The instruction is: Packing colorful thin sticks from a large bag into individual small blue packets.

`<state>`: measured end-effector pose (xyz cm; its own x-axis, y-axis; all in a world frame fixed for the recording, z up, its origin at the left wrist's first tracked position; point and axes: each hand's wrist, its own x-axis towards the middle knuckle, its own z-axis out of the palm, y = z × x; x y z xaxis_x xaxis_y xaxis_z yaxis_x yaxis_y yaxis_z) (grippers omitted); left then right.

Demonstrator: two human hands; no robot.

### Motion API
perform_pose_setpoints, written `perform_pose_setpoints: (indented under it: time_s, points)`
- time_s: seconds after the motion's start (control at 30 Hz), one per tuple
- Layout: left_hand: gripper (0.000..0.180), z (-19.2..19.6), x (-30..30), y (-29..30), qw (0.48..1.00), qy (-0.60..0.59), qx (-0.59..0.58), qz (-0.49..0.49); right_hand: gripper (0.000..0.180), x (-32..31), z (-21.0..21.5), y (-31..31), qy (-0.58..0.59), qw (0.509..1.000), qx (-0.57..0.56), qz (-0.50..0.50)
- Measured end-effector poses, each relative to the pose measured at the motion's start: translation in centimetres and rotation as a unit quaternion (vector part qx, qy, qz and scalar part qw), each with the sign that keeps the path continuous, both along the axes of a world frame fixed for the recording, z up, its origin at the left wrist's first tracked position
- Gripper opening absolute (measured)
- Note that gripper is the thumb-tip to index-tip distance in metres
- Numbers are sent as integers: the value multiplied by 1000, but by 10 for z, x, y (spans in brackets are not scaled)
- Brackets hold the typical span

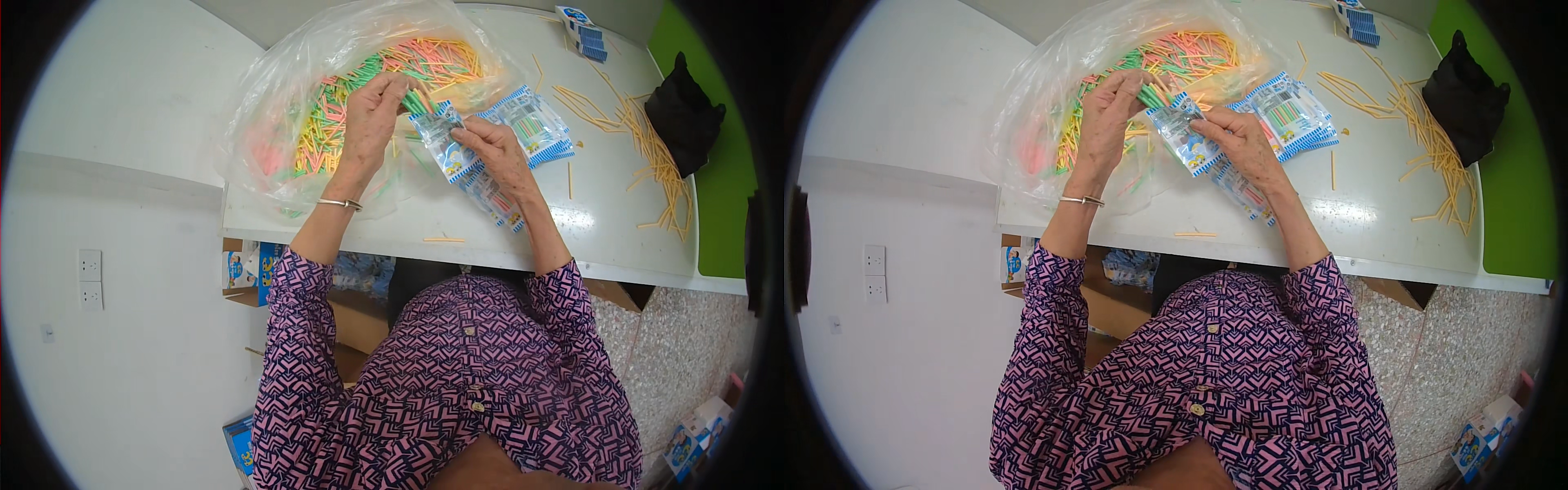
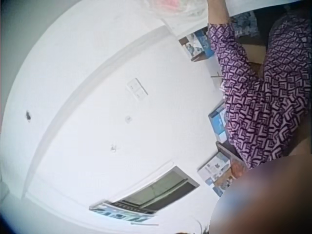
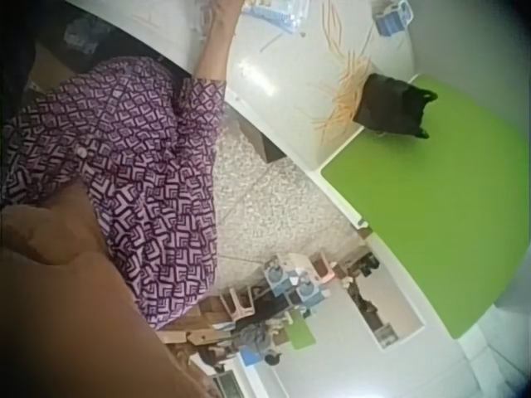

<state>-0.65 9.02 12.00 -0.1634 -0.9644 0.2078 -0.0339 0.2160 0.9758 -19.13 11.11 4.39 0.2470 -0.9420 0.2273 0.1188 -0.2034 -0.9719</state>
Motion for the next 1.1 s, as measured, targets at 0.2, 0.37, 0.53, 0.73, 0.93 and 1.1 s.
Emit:
perform_pose_setpoints:
  time_s: [0.2,0.37,0.53,0.73,0.93,1.1]
  points:
    - [25,15,2,-6,998,42,-38,25,25,-3,-2,0,1,1000,-5,4]
    - [27,24,18,-21,964,-130,-182,141,25,-4,0,1,-2,1000,-5,14]
    - [27,1,6,4,962,-253,-93,-48,23,-3,4,2,-27,999,29,12]
    - [35,5,-5,19,922,-354,-146,-66,26,-3,2,2,-79,994,66,42]
    - [38,2,-6,14,985,-131,-53,-99,29,-4,8,5,-87,983,135,83]
    - [44,-1,-11,15,992,-79,18,-93,28,-8,4,3,-46,983,151,98]
